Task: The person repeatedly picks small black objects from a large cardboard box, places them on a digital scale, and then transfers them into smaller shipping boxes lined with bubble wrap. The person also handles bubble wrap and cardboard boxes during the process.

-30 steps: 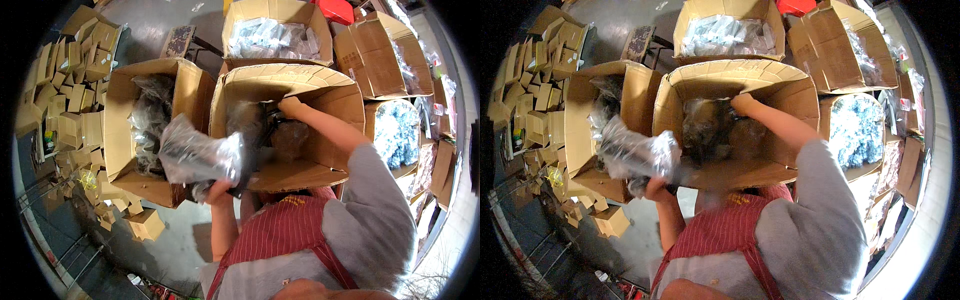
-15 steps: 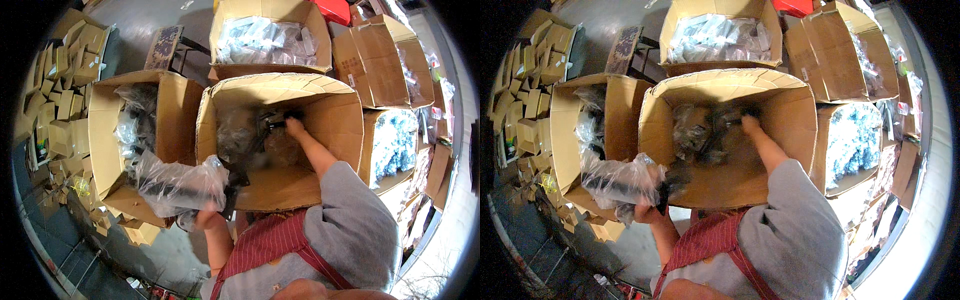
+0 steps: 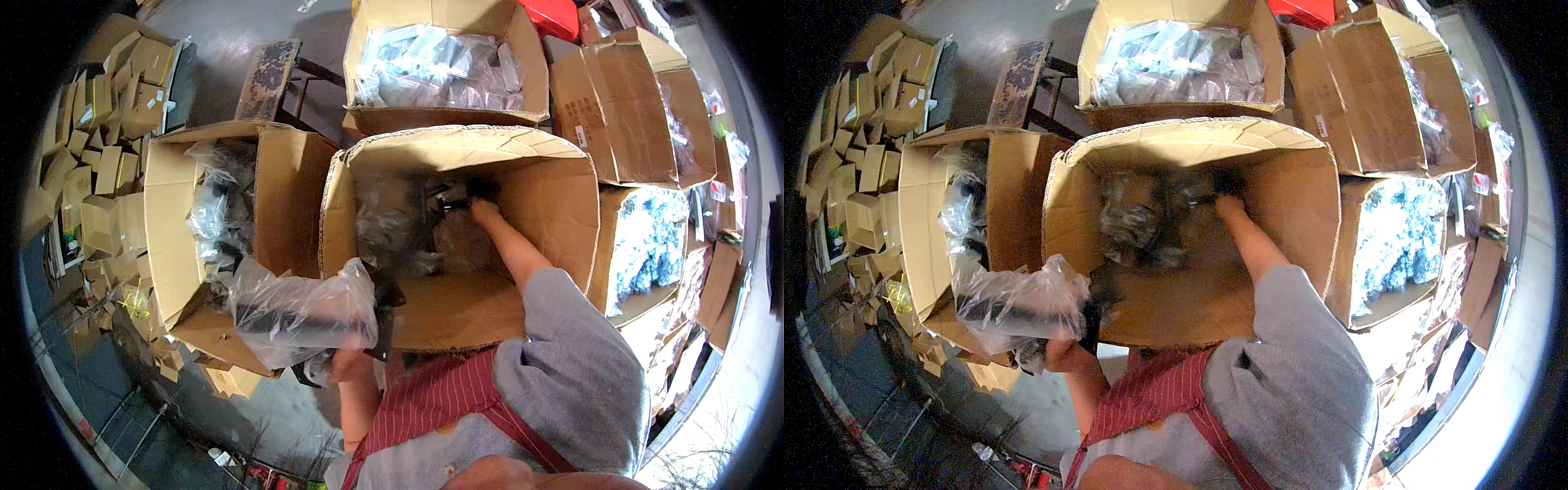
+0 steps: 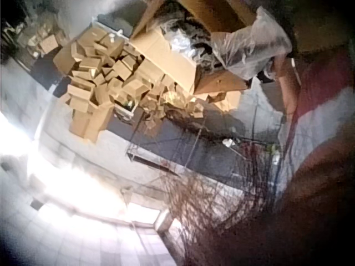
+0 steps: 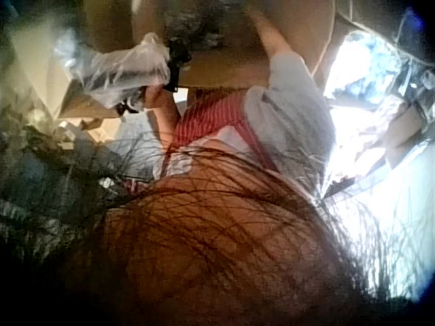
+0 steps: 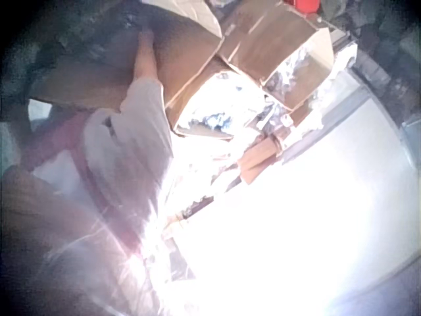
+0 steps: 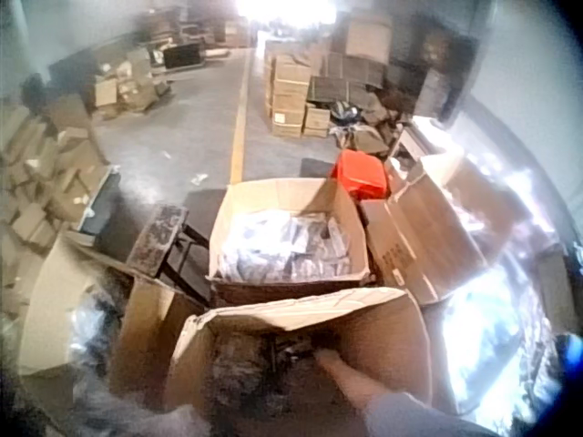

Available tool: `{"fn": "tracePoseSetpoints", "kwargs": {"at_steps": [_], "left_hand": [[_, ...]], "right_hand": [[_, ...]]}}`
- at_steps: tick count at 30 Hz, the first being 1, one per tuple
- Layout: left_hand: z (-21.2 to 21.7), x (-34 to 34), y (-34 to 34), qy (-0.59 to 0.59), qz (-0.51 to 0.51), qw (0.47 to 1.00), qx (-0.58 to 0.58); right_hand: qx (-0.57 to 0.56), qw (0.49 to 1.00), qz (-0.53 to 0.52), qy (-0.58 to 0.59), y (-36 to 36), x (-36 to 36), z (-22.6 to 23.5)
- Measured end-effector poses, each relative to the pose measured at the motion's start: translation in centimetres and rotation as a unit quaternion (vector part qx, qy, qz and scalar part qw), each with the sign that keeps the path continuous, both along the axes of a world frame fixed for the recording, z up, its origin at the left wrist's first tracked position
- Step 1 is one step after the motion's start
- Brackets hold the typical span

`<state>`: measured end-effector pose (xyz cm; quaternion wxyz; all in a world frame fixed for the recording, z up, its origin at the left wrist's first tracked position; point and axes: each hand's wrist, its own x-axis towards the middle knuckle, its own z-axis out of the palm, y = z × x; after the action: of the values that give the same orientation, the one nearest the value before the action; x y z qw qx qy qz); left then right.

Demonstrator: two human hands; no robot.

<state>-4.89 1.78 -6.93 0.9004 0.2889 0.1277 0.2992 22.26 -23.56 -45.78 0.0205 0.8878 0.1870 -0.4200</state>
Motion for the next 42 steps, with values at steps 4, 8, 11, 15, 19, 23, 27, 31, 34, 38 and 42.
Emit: {"fn": "tracePoseSetpoints", "kwargs": {"at_steps": [4,8,11,15,19,23,27,31,34,38,42], "left_hand": [[-0.7,0.5,0.1,0.041,0.004,0.999,-0.013],[-1.3,-0.9,0.7,0.062,0.012,0.998,-0.024],[-2.0,-1.9,0.8,0.076,0.013,0.997,-0.027],[-2.7,-2.9,1.3,0.071,-0.006,0.997,-0.035],[-2.4,-2.1,2.5,0.037,-0.097,0.992,-0.065],[0.4,-1.0,2.6,0.114,-0.198,0.974,0.014],[1.7,0.7,3.5,0.149,-0.306,0.940,-0.016],[-0.1,1.4,3.8,0.058,-0.382,0.911,0.145],[4.7,3.8,3.5,0.059,-0.436,0.870,0.225],[11.1,6.2,2.2,0.097,-0.530,0.811,0.227],[13.4,7.6,-1.6,-0.144,-0.363,0.706,0.590]], "right_hand": [[0.096,0.940,0.158,-0.285,-1.6,-0.5,-1.2],[0.053,0.969,0.129,-0.205,-1.2,-0.8,-4.3],[-0.036,0.976,0.210,-0.045,0.3,-0.6,-3.7],[-0.073,0.967,0.158,0.187,6.1,-0.9,5.4],[-0.102,0.901,0.040,0.421,8.1,2.8,13.2],[0.070,0.875,-0.112,0.467,7.8,6.1,21.7],[0.364,0.798,-0.217,0.429,6.1,4.2,35.1],[0.534,0.683,-0.355,0.351,4.6,-0.4,41.2],[0.639,0.562,-0.442,0.283,3.8,-5.7,46.8],[0.704,0.486,-0.477,0.201,2.5,-10.9,50.8],[0.738,0.440,-0.506,0.080,0.1,-15.8,53.6]]}}
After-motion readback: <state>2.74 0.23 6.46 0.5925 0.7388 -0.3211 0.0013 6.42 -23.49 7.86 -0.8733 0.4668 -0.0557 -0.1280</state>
